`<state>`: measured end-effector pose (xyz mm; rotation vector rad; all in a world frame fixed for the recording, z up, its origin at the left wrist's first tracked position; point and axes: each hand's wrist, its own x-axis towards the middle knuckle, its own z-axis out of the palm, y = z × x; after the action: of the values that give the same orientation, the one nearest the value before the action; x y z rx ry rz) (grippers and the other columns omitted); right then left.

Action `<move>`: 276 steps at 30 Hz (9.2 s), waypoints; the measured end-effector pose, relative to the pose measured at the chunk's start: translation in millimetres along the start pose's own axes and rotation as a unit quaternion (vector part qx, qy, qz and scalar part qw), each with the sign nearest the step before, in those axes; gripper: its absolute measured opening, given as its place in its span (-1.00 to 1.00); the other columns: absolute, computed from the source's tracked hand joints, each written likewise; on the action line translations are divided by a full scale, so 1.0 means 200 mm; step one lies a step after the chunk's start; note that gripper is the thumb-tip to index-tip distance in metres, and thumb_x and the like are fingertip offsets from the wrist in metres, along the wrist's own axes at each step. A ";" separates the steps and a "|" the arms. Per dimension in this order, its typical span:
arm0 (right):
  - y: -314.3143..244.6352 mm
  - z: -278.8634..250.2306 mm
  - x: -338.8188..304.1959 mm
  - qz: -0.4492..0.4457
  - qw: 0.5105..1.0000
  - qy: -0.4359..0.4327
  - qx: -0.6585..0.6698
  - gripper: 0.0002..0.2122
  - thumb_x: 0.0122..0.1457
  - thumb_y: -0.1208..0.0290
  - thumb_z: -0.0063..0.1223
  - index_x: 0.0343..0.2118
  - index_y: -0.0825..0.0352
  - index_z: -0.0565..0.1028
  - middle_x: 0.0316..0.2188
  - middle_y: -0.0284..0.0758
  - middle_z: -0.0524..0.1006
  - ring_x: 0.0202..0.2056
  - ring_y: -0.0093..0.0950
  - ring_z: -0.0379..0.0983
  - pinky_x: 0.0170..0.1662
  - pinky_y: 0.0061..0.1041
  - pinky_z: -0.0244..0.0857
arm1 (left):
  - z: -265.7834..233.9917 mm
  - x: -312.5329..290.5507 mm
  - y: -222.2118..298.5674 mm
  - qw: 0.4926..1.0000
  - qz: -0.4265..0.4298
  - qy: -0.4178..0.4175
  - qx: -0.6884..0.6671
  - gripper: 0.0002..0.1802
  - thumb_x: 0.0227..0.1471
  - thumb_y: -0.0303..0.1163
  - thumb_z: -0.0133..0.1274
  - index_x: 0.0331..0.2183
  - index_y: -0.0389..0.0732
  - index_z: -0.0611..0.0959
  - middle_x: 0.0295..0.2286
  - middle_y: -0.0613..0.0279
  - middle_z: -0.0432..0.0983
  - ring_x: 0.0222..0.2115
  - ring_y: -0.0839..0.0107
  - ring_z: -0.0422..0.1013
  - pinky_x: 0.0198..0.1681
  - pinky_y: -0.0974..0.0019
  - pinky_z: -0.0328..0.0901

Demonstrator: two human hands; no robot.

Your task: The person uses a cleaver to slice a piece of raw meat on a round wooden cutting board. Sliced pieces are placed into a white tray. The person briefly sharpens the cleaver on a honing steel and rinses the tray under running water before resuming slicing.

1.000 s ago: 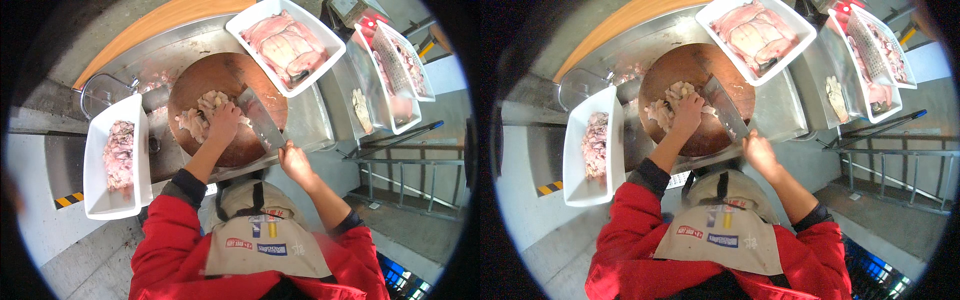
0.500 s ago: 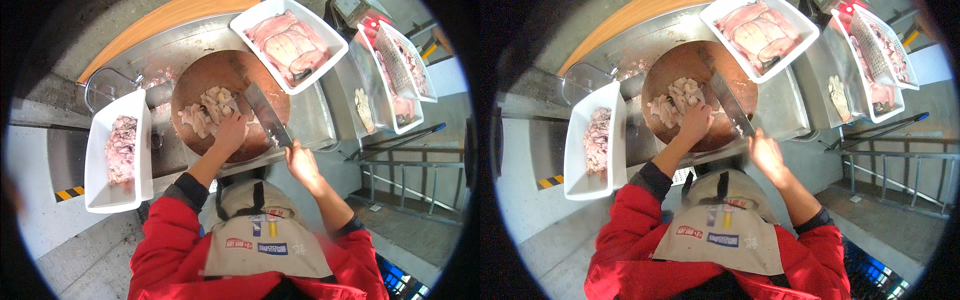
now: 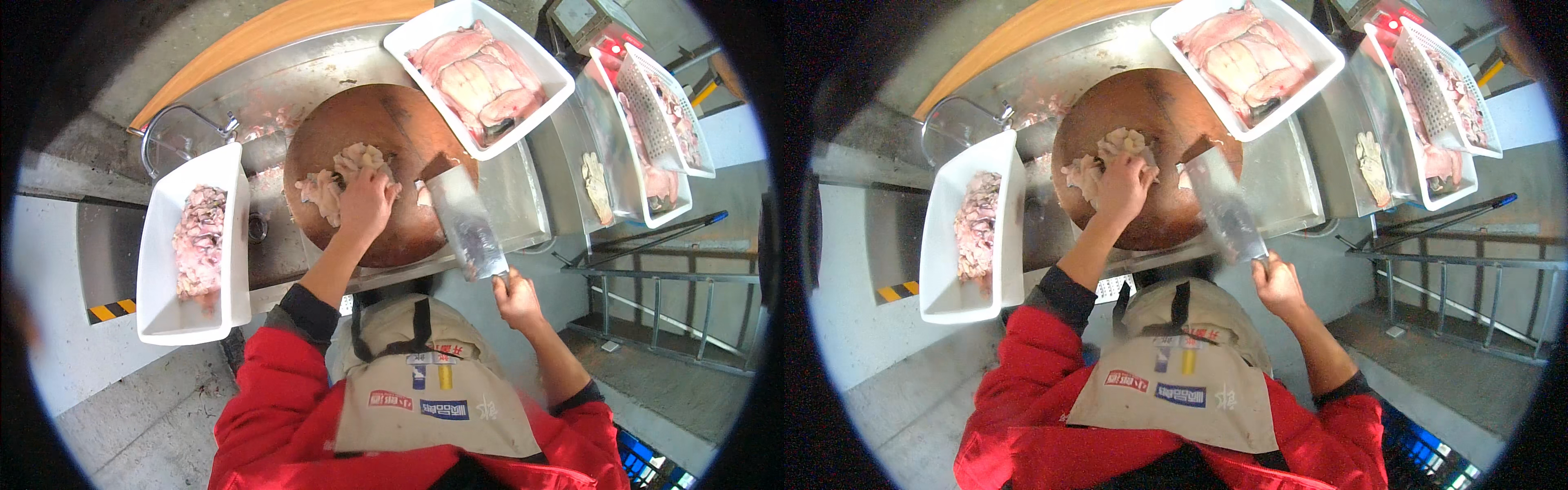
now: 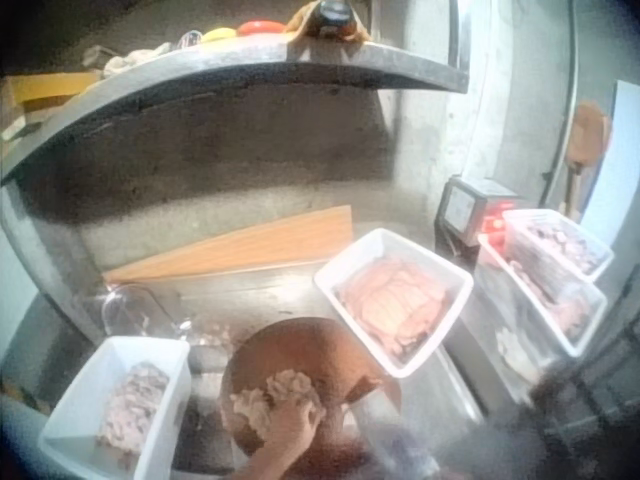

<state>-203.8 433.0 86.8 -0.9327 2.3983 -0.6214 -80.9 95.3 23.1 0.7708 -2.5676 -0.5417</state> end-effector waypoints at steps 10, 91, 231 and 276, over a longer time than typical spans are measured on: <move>0.16 0.08 0.06 0.190 0.904 -0.126 0.362 -0.81 0.41 0.33 0.00 -0.32 0.32 0.36 -0.70 -0.41 0.37 -0.77 -0.57 0.30 -0.72 -0.47 0.22 | -0.12 0.14 0.03 0.989 0.064 0.067 0.114 -0.85 0.03 -0.52 0.13 -0.27 -0.18 0.61 -0.17 0.06 0.45 -0.14 0.01 0.47 -0.13 0.01 0.42; 0.11 0.08 0.05 0.172 0.885 -0.180 0.394 -0.69 0.41 0.22 0.01 -0.40 0.36 0.39 -0.77 -0.37 0.37 -0.79 -0.51 0.31 -0.72 -0.41 0.22 | -0.09 0.01 0.02 0.986 0.100 -0.118 0.066 -0.78 -0.05 -0.54 0.14 -0.27 -0.22 0.68 -0.07 0.08 0.44 0.01 0.03 0.36 0.11 0.09 0.34; -1.08 0.62 0.75 -0.372 0.885 -0.168 -0.224 -0.35 0.18 0.52 0.00 0.38 -0.06 0.29 -0.35 -0.01 0.52 -0.32 -0.03 0.51 -0.24 -0.11 0.44 | -1.16 -0.46 -0.36 0.966 -0.071 0.240 -0.061 -0.68 0.06 -0.73 0.03 -0.14 -0.31 0.70 0.16 -0.04 0.41 0.10 0.05 0.44 0.14 0.17 0.33; -0.40 -0.21 0.38 -0.215 0.907 -0.165 -0.323 -0.26 0.18 0.55 0.04 0.41 -0.23 0.19 -0.32 0.01 0.55 -0.34 0.02 0.58 -0.23 -0.08 0.52 | -1.41 -0.86 -0.73 0.952 -0.177 0.250 0.001 -0.79 0.20 -0.55 -0.02 -0.20 -0.34 0.69 0.12 -0.03 0.44 0.11 0.09 0.44 0.17 0.10 0.34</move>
<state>-239.1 335.7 143.6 -1.7129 2.1056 0.2260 247.7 13.6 146.4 1.2055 -1.9752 -0.3837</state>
